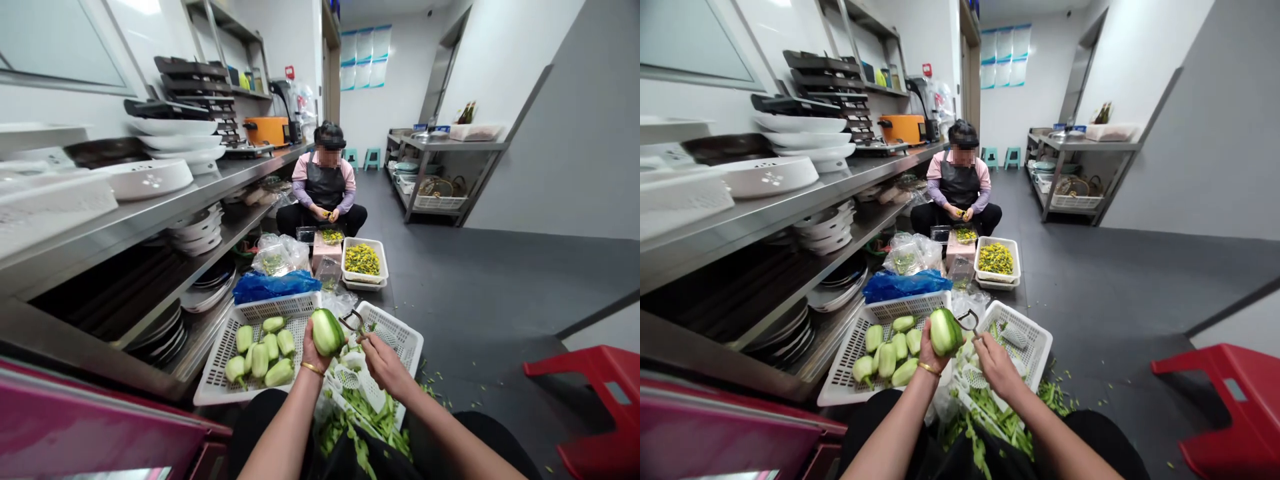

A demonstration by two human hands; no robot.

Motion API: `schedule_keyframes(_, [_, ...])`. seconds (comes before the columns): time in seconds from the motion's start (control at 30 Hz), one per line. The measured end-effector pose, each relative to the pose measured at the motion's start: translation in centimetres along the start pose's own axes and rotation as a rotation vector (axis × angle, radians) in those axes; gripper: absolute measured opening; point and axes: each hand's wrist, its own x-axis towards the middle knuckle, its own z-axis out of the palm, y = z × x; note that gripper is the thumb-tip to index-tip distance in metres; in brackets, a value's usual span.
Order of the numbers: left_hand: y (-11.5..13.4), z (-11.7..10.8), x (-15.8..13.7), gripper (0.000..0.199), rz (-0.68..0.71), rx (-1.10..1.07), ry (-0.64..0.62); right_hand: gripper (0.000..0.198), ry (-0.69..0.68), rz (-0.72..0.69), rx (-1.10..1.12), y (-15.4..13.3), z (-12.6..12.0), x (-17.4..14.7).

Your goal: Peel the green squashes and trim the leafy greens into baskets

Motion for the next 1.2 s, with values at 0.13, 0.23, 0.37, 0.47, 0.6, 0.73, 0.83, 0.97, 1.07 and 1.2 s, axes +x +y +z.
schedule_keyframes(0.13, [0.0, -0.6, 0.1, 0.042, -0.066, 0.069, -0.077, 0.024, -0.072, 0.046, -0.069, 0.6, -0.6, 1.4])
schedule_keyframes(0.23, [-0.5, -0.5, -0.3, 0.039, -0.091, 0.157, -0.101, 0.026, -0.088, 0.055, -0.113, 0.4, -0.9, 2.8])
schedule_keyframes(0.37, [-1.1, -0.2, -0.5, 0.039, 0.006, 0.216, -0.075, 0.024, -0.092, 0.040, -0.127, -0.5, -0.1, 3.3])
schedule_keyframes(0.47, [-1.3, 0.0, -0.2, 0.042, 0.087, 0.187, -0.028, 0.030, -0.098, 0.048, -0.112, 0.8, 1.1, -0.3])
schedule_keyframes(0.6, [-0.8, 0.2, 0.0, 0.043, 0.077, 0.139, 0.064, 0.037, -0.230, 0.121, -0.101, 4.5, 1.1, -7.0])
schedule_keyframes(0.73, [-0.5, 0.8, 0.0, 0.036, 0.070, 0.090, 0.152, 0.035, -0.267, 0.100, -0.156, 4.3, -1.0, -7.5])
schedule_keyframes(0.83, [-1.0, 1.1, -0.1, 0.034, 0.040, 0.141, 0.183, 0.031, -0.173, 0.054, -0.212, 1.6, -1.7, -3.5])
schedule_keyframes(0.97, [-1.8, 1.0, -0.3, 0.031, 0.150, 0.249, 0.198, 0.027, -0.124, 0.036, -0.255, -0.7, -0.2, 0.7])
schedule_keyframes(1.07, [-1.4, 0.8, -0.1, 0.035, 0.351, 0.311, 0.094, 0.028, -0.120, 0.057, -0.250, 1.0, 2.1, -0.9])
schedule_keyframes(1.2, [-0.2, 0.5, 0.5, 0.035, 0.406, 0.243, 0.190, 0.026, -0.244, 0.104, -0.237, 5.8, 3.6, -6.6])
